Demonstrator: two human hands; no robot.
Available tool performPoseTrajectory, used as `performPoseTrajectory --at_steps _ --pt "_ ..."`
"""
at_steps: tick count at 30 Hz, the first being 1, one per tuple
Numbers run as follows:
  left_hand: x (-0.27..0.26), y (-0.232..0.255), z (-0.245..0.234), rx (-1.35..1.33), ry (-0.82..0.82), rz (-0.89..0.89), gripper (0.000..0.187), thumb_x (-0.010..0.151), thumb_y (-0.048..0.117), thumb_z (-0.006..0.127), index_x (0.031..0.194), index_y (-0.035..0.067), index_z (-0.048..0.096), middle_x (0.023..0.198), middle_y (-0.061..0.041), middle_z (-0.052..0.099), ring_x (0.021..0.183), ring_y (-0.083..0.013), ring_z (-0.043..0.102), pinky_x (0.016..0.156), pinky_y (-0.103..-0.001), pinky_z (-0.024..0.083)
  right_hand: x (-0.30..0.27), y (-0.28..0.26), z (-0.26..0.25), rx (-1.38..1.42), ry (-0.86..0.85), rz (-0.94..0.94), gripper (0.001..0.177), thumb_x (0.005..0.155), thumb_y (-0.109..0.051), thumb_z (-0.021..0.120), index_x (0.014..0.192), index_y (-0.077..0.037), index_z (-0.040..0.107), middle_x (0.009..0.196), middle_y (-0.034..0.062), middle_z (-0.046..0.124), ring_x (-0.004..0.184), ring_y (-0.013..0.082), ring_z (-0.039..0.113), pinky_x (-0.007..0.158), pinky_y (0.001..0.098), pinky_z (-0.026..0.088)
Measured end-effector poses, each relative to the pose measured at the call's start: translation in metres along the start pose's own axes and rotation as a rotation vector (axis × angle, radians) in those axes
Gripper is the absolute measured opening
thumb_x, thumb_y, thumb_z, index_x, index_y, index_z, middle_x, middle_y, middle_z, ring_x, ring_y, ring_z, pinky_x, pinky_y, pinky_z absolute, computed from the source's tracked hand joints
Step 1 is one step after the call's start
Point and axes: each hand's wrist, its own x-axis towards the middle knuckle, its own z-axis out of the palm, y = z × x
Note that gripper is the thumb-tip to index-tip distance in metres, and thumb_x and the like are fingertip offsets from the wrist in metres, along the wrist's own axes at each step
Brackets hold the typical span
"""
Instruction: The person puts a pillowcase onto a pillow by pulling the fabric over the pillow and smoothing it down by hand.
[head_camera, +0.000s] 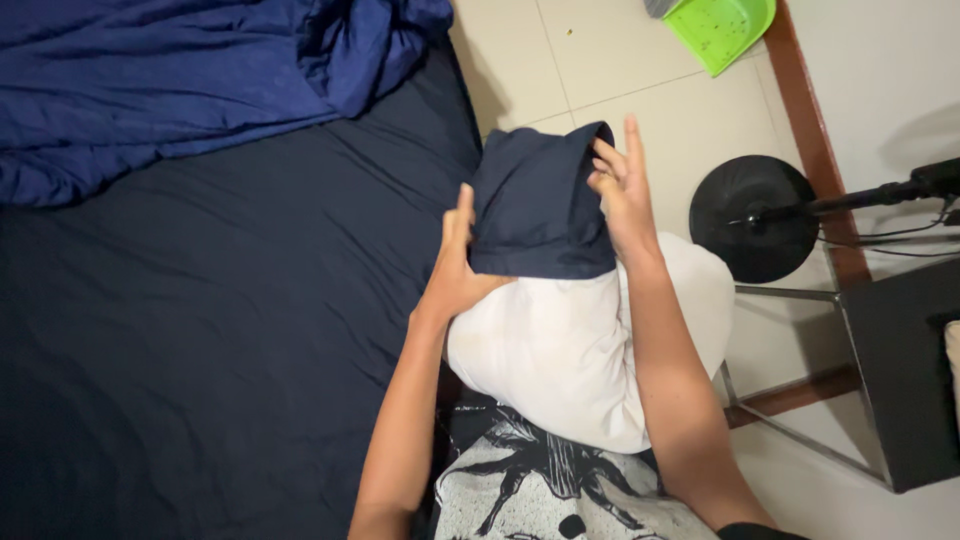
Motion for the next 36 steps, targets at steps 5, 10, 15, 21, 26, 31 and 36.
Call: performPoseTrajectory --at_steps 5,10,15,21,26,31,36 --pt "0.009 -0.009 -0.013 0.018 0.03 -0.082 0.136 0.051 0.027 0.101 0.159 0.003 0.023 0.159 -0.023 0.03 0.144 -0.0385 0.036 0.111 -0.042 0.041 -0.018 0.039 -0.004 0.32 0.425 0.594 0.056 0.098 -0.026 0.05 0.152 -0.01 0.04 0.136 0.0087 0.059 0.124 0.0244 0.058 0.108 0.0405 0.044" --pt "0.011 -0.001 -0.021 0.153 -0.098 -0.321 0.123 0.051 0.033 0.096 0.157 0.008 0.038 0.16 -0.013 0.043 0.146 -0.0324 0.041 0.119 -0.042 0.033 -0.043 0.058 -0.003 0.297 0.171 0.522 0.03 0.099 -0.01 0.054 0.125 0.0 0.066 0.113 0.0051 0.073 0.101 0.0133 0.068 0.093 0.0277 0.051" --pt "0.004 0.019 -0.018 0.247 -0.043 -0.258 0.133 0.047 0.036 0.097 0.157 0.006 0.029 0.159 -0.016 0.034 0.146 -0.0361 0.03 0.119 -0.048 0.017 -0.045 0.059 -0.001 0.259 0.11 0.238 0.014 0.094 0.005 0.06 0.106 0.0 0.067 0.102 0.0018 0.072 0.094 0.0094 0.066 0.086 0.0231 0.052" --pt "-0.02 0.028 -0.013 0.071 0.141 0.171 0.076 0.074 0.02 0.088 0.143 0.008 0.058 0.155 -0.018 0.041 0.145 -0.0342 0.044 0.121 -0.045 0.039 -0.066 0.019 0.01 0.026 0.24 0.349 0.013 0.103 -0.006 0.055 0.104 -0.001 0.067 0.098 0.0007 0.072 0.091 0.0073 0.064 0.082 0.0224 0.05" --pt "-0.031 0.027 0.003 0.024 0.33 0.079 0.025 0.081 0.001 0.08 0.106 0.004 0.075 0.114 -0.008 0.059 0.106 -0.0223 0.059 0.085 -0.032 0.052 -0.071 0.03 0.006 0.042 0.306 0.199 0.033 0.099 -0.001 0.055 0.132 0.002 0.055 0.123 0.0093 0.067 0.11 0.0148 0.064 0.098 0.0258 0.05" --pt "-0.046 0.028 0.003 0.128 0.404 0.209 0.026 0.084 -0.005 0.076 0.108 0.004 0.076 0.112 -0.008 0.056 0.099 -0.0209 0.058 0.083 -0.032 0.051 -0.094 0.033 -0.003 0.095 0.176 0.049 0.044 0.096 0.008 0.052 0.14 0.004 0.051 0.137 0.014 0.06 0.125 0.0192 0.058 0.11 0.0292 0.044" --pt "-0.056 0.037 -0.001 0.193 0.389 0.192 0.029 0.089 -0.006 0.076 0.117 -0.001 0.074 0.103 -0.006 0.067 0.093 -0.0216 0.064 0.08 -0.031 0.052 -0.11 -0.008 0.003 0.097 0.054 -0.16 0.045 0.091 0.01 0.058 0.135 0.002 0.056 0.137 0.0082 0.048 0.127 0.017 0.05 0.112 0.0302 0.044"
